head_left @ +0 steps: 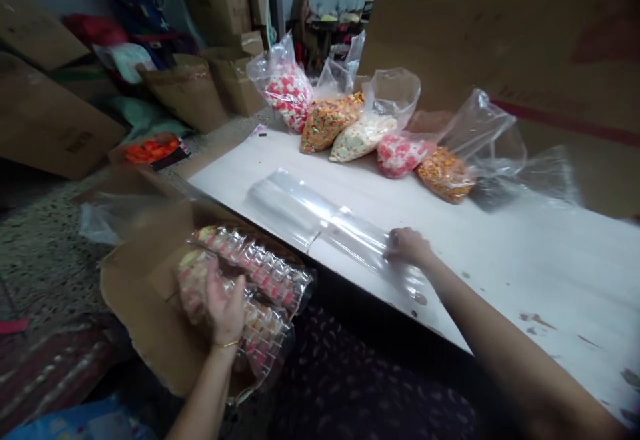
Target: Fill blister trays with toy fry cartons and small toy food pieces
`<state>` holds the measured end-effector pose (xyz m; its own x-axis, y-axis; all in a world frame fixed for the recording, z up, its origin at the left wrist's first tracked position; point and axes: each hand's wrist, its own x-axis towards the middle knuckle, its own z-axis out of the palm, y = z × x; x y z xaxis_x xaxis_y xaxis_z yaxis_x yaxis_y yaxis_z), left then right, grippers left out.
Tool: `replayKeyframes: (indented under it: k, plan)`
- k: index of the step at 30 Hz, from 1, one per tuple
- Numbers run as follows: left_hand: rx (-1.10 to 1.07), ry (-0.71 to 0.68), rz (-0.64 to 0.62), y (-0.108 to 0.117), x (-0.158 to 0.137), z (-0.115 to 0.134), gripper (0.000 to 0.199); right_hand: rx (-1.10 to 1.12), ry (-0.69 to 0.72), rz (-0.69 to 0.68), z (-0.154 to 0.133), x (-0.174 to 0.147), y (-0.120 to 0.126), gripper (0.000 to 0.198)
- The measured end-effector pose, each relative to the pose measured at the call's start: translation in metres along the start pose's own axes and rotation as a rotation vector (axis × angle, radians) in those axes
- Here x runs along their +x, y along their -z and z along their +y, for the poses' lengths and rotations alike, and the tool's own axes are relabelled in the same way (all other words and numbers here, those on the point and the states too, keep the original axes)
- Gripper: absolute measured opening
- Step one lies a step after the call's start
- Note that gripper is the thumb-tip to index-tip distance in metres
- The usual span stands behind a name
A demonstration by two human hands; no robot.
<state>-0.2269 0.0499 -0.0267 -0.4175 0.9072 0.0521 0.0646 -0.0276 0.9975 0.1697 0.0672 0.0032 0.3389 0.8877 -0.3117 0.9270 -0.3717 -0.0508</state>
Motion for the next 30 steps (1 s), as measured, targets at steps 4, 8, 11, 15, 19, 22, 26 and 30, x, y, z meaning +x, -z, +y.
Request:
replayKeyframes:
  k: [4, 8, 11, 15, 19, 22, 26, 30]
  plan:
    - [-0.062, 0.017, -0.223, -0.052, -0.023, 0.017, 0.044, 0.004, 0.146, -0.052, -0.004, -0.003, 0.012, 0.025]
    - [-0.150, 0.253, -0.480, -0.076, -0.032, 0.020, 0.033, 0.387, 0.248, -0.002, 0.017, -0.023, 0.014, 0.005]
    - [-0.187, 0.314, -0.502, -0.078, -0.027, 0.014, 0.035, 0.768, 0.348, -0.033, 0.021, -0.031, 0.022, 0.009]
    - [-0.237, 0.324, -0.344, -0.074, -0.002, 0.013, 0.041, 1.089, 0.420, -0.096, -0.031, -0.008, 0.042, 0.021]
    - [-0.317, 0.361, -0.242, -0.079, 0.031, 0.025, 0.042, 1.157, 0.438, -0.120, -0.125, 0.042, 0.054, 0.024]
    - [-0.384, 0.466, -0.195, -0.090, 0.055, 0.032, 0.038, 0.826, 0.367, -0.062, -0.172, 0.078, 0.053, 0.029]
    - [-0.439, 0.594, -0.139, -0.097, 0.083, 0.033, 0.030, 0.512, 0.329, 0.105, -0.168, 0.105, 0.048, 0.048]
    - [-0.467, 0.676, -0.125, -0.096, 0.106, 0.031, 0.019, 0.252, 0.229, 0.046, -0.122, 0.104, 0.041, 0.055]
